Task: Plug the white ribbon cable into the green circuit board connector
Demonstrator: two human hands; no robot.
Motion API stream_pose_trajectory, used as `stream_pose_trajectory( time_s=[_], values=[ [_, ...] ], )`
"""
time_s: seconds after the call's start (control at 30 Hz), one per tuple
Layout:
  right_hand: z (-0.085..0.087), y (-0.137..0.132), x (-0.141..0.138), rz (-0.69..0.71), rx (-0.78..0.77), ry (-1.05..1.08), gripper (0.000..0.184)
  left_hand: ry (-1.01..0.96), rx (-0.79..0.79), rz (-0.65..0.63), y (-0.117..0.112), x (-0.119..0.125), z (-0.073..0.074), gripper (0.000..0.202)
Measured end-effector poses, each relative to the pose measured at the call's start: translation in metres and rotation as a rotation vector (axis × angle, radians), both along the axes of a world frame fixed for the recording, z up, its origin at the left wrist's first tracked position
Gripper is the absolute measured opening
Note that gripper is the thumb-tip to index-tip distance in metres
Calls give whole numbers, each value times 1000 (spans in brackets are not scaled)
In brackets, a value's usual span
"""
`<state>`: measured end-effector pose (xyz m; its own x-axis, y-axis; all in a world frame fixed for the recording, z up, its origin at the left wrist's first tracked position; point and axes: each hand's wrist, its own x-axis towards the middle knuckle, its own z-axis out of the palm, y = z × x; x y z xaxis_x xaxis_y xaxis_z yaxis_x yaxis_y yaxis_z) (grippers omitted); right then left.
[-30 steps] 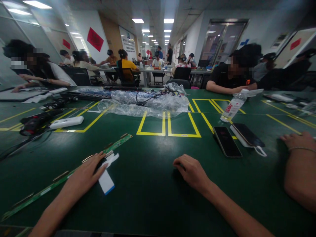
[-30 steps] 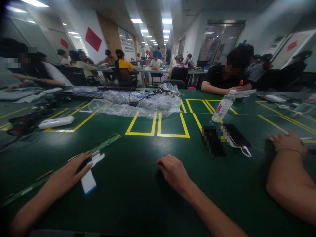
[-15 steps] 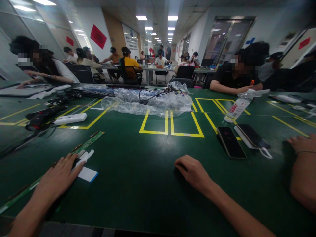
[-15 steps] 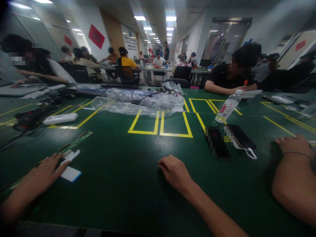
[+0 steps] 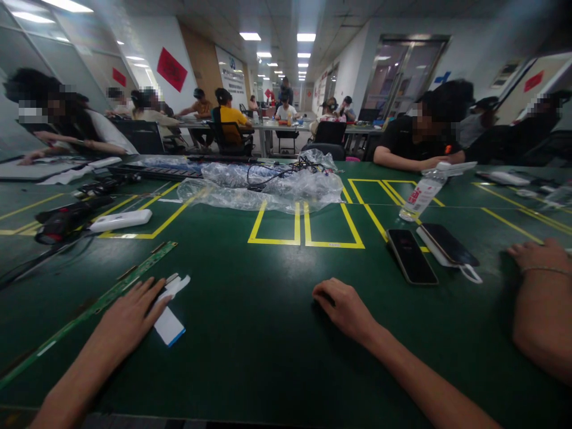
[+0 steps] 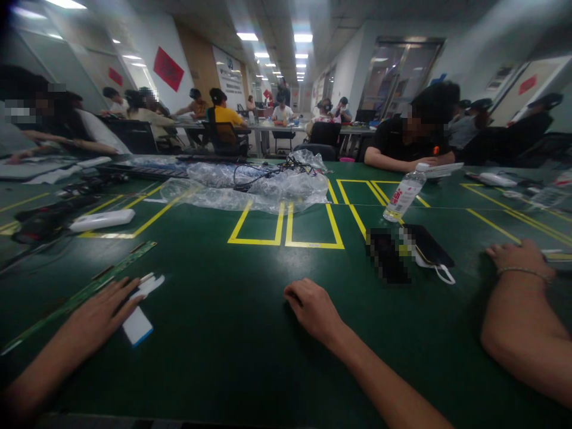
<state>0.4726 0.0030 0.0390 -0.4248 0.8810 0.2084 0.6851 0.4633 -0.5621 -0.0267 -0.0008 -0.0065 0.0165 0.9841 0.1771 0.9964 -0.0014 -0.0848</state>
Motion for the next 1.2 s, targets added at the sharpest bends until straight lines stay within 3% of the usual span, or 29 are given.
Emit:
stream_pose_trajectory(
  time_s=[0.17, 0.4, 0.5, 0.6, 0.77, 0.87, 1.03, 1.2],
  values=[
    [-4, 14, -3, -23, 29, 1, 17, -55, -175, -241, 20, 86, 17, 57],
    [-2, 29, -13, -22, 151, -107, 18, -119, -235, -701, 41, 222, 47, 56],
    [-1, 33, -15, -22, 200, -142, 20, -137, -178, -802, 40, 253, 45, 56],
    [-1, 32, -14, -34, 223, -198, 22, -164, -144, -822, 37, 261, 39, 53],
    [0, 29, -3, -16, 203, -234, 23, -194, -180, -722, 34, 245, 40, 54],
    [5, 28, 5, -23, 160, -194, 27, -150, -195, -522, 38, 215, 47, 57],
    [8, 26, 10, -102, 141, -260, 31, -31, -96, -61, 40, 117, 48, 67],
    [-2, 25, 5, -121, 114, -287, 43, -95, -99, 327, 11, 13, 39, 77]
  ],
)
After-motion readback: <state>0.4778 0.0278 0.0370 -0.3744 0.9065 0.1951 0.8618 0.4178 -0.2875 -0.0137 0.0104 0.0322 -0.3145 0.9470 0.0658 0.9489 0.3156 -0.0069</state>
